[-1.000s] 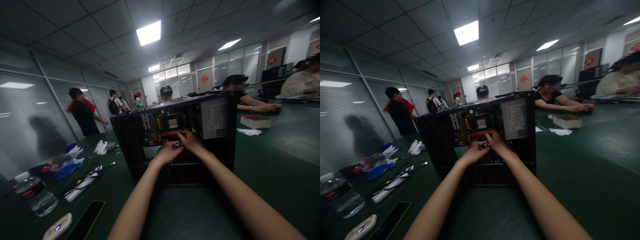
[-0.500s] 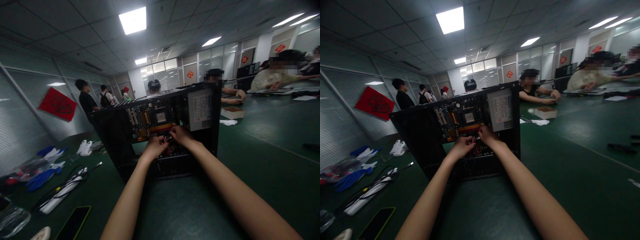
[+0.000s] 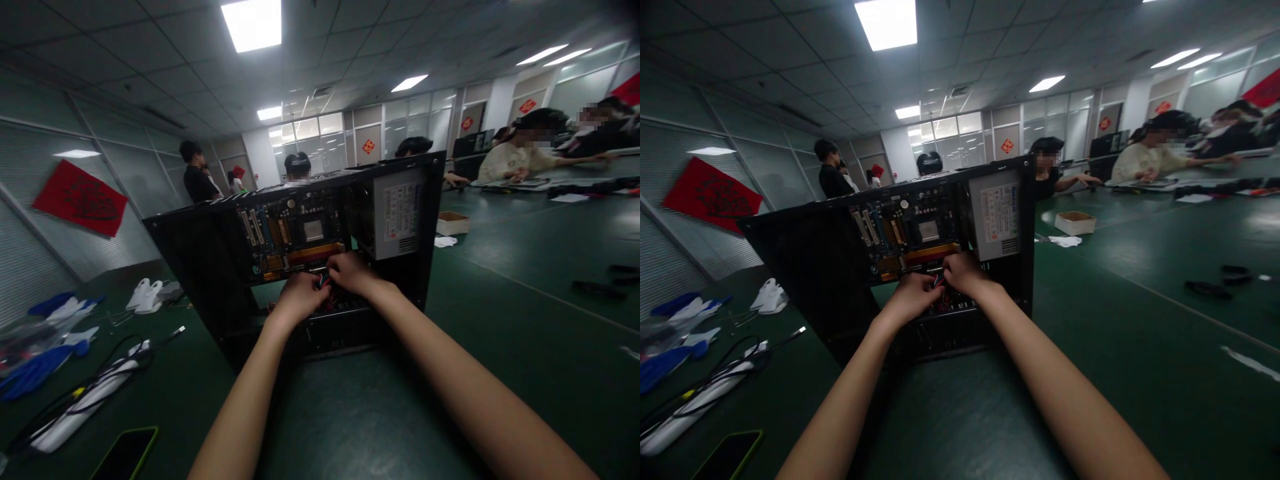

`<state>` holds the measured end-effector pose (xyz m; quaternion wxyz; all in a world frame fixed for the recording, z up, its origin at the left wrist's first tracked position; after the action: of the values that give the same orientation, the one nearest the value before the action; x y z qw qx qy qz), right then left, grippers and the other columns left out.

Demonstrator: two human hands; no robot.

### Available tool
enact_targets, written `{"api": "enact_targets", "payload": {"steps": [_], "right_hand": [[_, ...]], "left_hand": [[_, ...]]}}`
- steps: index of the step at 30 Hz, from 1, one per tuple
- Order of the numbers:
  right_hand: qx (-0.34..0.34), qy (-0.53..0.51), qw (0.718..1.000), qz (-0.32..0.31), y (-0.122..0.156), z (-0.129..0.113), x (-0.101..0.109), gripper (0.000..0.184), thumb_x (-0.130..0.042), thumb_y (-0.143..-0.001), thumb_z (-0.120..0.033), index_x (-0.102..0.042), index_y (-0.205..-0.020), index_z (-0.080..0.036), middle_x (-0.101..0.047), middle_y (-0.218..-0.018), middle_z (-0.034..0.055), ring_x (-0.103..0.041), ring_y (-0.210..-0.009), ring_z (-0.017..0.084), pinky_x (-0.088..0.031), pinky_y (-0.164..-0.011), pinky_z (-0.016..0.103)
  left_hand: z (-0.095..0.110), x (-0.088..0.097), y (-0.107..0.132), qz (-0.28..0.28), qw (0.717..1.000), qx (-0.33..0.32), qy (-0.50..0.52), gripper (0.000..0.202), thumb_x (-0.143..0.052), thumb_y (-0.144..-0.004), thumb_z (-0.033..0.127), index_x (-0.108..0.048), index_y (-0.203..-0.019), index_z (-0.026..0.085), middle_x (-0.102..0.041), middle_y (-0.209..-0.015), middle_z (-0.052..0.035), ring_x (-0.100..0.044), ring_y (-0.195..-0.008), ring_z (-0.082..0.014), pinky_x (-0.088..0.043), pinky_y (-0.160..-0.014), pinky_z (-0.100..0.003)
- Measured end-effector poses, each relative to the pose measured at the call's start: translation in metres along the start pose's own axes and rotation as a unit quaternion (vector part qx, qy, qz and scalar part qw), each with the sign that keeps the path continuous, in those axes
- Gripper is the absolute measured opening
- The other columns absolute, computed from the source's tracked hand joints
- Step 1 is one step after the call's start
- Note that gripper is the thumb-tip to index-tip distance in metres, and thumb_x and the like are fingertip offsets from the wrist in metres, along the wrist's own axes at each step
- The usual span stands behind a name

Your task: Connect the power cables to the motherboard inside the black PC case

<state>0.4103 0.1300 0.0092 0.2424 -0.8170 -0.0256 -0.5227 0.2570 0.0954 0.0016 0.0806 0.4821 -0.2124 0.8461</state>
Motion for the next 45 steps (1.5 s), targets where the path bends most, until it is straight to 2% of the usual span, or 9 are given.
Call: {"api": "enact_targets", "payload": {"steps": [4,7,13,19,25,28,31,39,45], "right_hand": [[-0.002,0.0,1.0,-0.002,0.001,-0.001,0.0,0.027,-0.054,-0.091,-0.015,-0.076,-0.106,-0.014,-0.076,-0.107,0.0088,-0.069,-0.098,0.019,-0.045,-0.08,0.025],[-0.01,-0.003,1.0,-0.002,0.001,0.0,-0.001,0.025,-0.057,-0.088,-0.014,-0.075,-0.106,-0.014,-0.075,-0.107,0.0092,-0.068,-0.1,0.02,-0.046,-0.082,0.025],[0.012,0.004,1.0,-0.008,0.003,-0.002,0.0,0.028,-0.058,-0.086,-0.01,-0.074,-0.108,-0.014,-0.075,-0.109,0.0101,-0.067,-0.104,0.021,-0.046,-0.085,0.025],[-0.036,0.0,0.999,0.0,0.006,-0.01,0.004,0.026,-0.055,-0.089,-0.011,-0.075,-0.105,-0.015,-0.076,-0.107,0.0098,-0.068,-0.103,0.021,-0.046,-0.083,0.026],[-0.043,-0.038,0.998,0.007,0.005,-0.008,0.004,0.027,-0.056,-0.088,-0.008,-0.074,-0.107,-0.014,-0.075,-0.11,0.0092,-0.067,-0.104,0.019,-0.047,-0.086,0.025],[-0.057,-0.048,0.997,0.001,0.004,-0.007,0.005,0.026,-0.056,-0.089,-0.008,-0.074,-0.107,-0.014,-0.075,-0.11,0.0088,-0.068,-0.102,0.019,-0.048,-0.084,0.024],[-0.07,-0.031,0.997,0.0,0.004,-0.008,0.006,0.026,-0.056,-0.088,-0.009,-0.074,-0.107,-0.013,-0.075,-0.108,0.01,-0.068,-0.102,0.021,-0.049,-0.083,0.025],[-0.076,0.051,0.996,-0.018,0.005,-0.012,0.007,0.024,-0.056,-0.091,-0.018,-0.077,-0.101,-0.014,-0.076,-0.106,0.0137,-0.069,-0.101,0.024,-0.05,-0.085,0.026],[-0.06,0.037,0.997,-0.042,0.007,-0.012,0.009,0.028,-0.052,-0.093,-0.016,-0.078,-0.104,-0.013,-0.076,-0.107,0.0138,-0.07,-0.103,0.023,-0.05,-0.085,0.025]], "left_hand": [[-0.001,0.0,-0.001,-0.007,1.0,0.007,0.005,0.03,-0.054,-0.087,0.038,-0.075,-0.082,0.017,-0.067,-0.067,-0.003,-0.056,-0.062,-0.0151,-0.03,-0.056,-0.026],[0.0,0.001,-0.001,-0.005,1.0,-0.002,-0.001,0.032,-0.054,-0.088,0.04,-0.074,-0.078,0.016,-0.064,-0.062,-0.002,-0.054,-0.058,-0.0144,-0.029,-0.056,-0.026],[0.005,0.005,-0.002,0.007,0.999,-0.001,-0.042,0.033,-0.054,-0.089,0.038,-0.074,-0.075,0.016,-0.066,-0.063,-0.0038,-0.053,-0.058,-0.0145,-0.027,-0.057,-0.027],[0.005,0.009,-0.003,0.012,0.995,0.051,-0.088,0.031,-0.056,-0.089,0.037,-0.075,-0.075,0.017,-0.071,-0.069,-0.0061,-0.059,-0.062,-0.0165,-0.029,-0.058,-0.028],[0.012,0.012,-0.002,0.027,0.989,0.019,-0.142,0.032,-0.054,-0.09,0.038,-0.076,-0.078,0.019,-0.073,-0.074,-0.0078,-0.062,-0.067,-0.0185,-0.03,-0.059,-0.029],[0.016,0.013,-0.001,0.029,0.983,0.031,-0.177,0.032,-0.053,-0.091,0.038,-0.077,-0.081,0.02,-0.074,-0.077,-0.0087,-0.064,-0.07,-0.0198,-0.032,-0.06,-0.03],[0.018,0.014,0.001,0.021,0.979,0.052,-0.195,0.033,-0.051,-0.092,0.039,-0.077,-0.083,0.02,-0.074,-0.079,-0.0094,-0.064,-0.069,-0.02,-0.032,-0.059,-0.029],[0.021,0.014,0.004,0.014,0.971,0.042,-0.236,0.033,-0.051,-0.094,0.039,-0.079,-0.096,0.022,-0.075,-0.086,-0.0117,-0.067,-0.08,-0.0255,-0.039,-0.066,-0.031],[0.023,0.014,0.005,0.03,0.963,0.026,-0.266,0.037,-0.047,-0.094,0.04,-0.08,-0.095,0.022,-0.074,-0.084,-0.0131,-0.067,-0.078,-0.0271,-0.04,-0.066,-0.032]]}}
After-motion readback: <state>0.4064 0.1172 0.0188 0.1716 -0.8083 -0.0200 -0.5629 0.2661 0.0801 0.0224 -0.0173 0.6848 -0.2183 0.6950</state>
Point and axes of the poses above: each hand's wrist, its own y-axis away from the middle knuckle, its own x-axis out of the back of the hand, z = x × y, the point moved 2 cm from there along -y, towards the middle knuckle
